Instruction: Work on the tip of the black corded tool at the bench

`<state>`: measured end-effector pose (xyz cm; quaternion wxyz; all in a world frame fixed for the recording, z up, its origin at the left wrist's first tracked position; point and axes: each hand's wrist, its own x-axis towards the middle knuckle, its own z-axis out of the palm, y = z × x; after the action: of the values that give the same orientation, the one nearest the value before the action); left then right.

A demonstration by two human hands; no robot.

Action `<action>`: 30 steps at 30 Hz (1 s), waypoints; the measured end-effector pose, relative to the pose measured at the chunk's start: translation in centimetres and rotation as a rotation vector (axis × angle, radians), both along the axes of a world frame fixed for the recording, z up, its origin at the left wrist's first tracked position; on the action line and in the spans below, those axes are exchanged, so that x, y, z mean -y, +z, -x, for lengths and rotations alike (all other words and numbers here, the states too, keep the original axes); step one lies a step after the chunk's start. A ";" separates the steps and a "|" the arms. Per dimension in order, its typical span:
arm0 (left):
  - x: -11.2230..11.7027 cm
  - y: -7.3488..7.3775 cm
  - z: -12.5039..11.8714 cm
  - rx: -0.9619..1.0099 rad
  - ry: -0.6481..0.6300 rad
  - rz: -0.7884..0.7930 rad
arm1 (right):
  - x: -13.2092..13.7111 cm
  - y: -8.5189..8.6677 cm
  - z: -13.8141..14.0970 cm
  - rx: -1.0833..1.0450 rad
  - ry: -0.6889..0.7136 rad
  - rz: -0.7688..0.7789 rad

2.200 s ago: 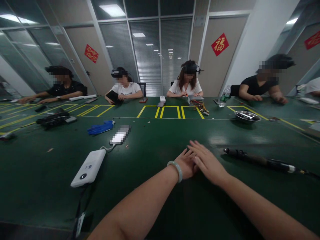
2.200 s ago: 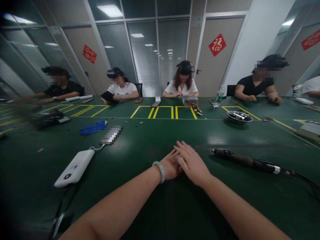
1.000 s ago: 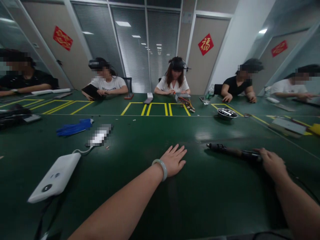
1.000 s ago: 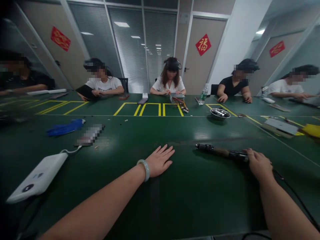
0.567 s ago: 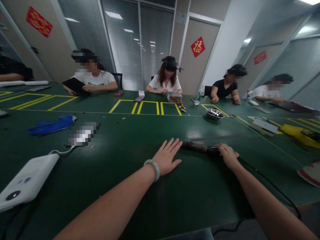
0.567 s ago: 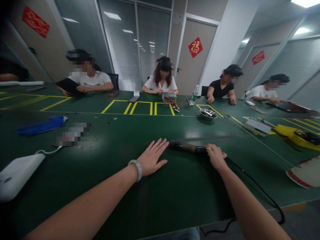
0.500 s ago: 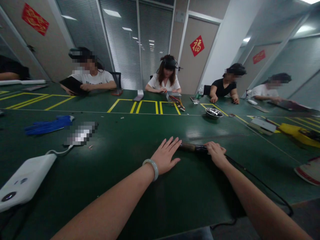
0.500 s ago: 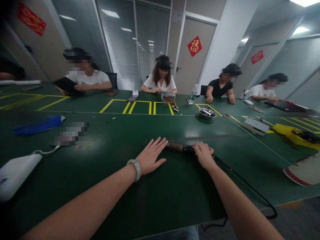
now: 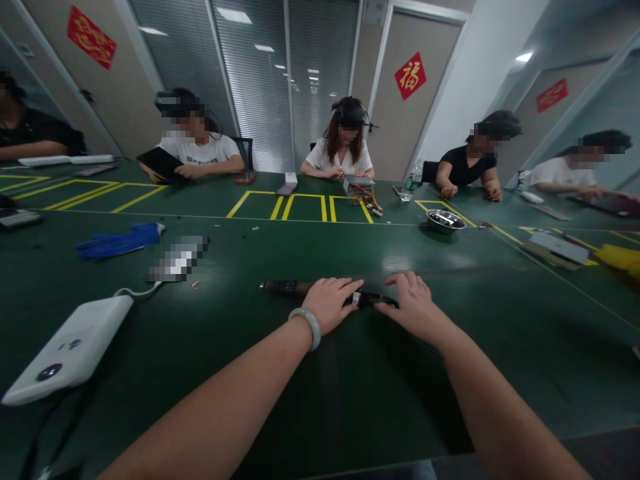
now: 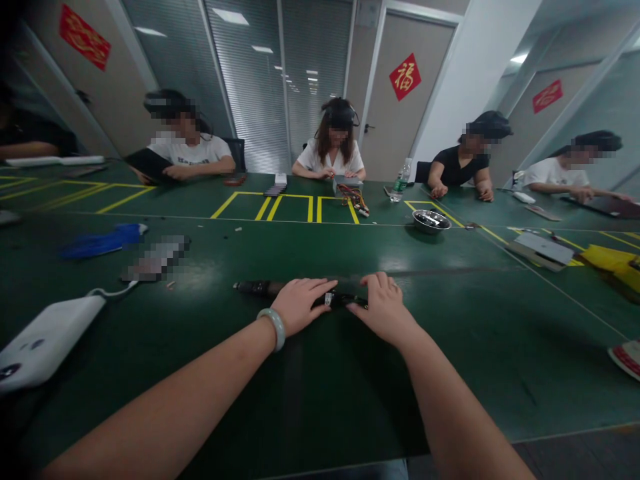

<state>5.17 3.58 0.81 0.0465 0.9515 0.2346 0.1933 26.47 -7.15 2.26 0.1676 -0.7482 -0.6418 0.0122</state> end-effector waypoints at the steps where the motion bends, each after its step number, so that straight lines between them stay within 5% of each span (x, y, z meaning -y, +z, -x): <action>1: 0.1 0.0 -0.1 0.005 -0.006 0.003 | 0.8 0.5 -0.8 0.051 -0.047 0.096; 4: 0.3 0.1 -0.3 0.008 -0.021 0.008 | 2.2 1.5 -2.1 0.071 -0.078 0.361; 6: 0.4 0.2 -0.5 0.009 -0.021 0.012 | 2.4 2.0 -2.0 0.099 -0.062 0.401; 13: 0.1 1.1 0.0 0.001 -0.048 0.039 | 0.7 1.8 0.0 0.069 -0.162 0.140; 19: -0.9 2.0 1.3 -0.053 -0.071 0.074 | -0.3 0.6 1.4 -0.135 -0.057 0.021; 30: 1.5 1.6 -0.8 -0.054 0.019 -0.096 | -0.4 -0.5 3.2 0.136 0.059 -0.047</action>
<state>5.95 2.04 2.39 -0.0073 0.9553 0.2351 0.1792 23.26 -6.70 1.80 0.1408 -0.7238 -0.6737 -0.0488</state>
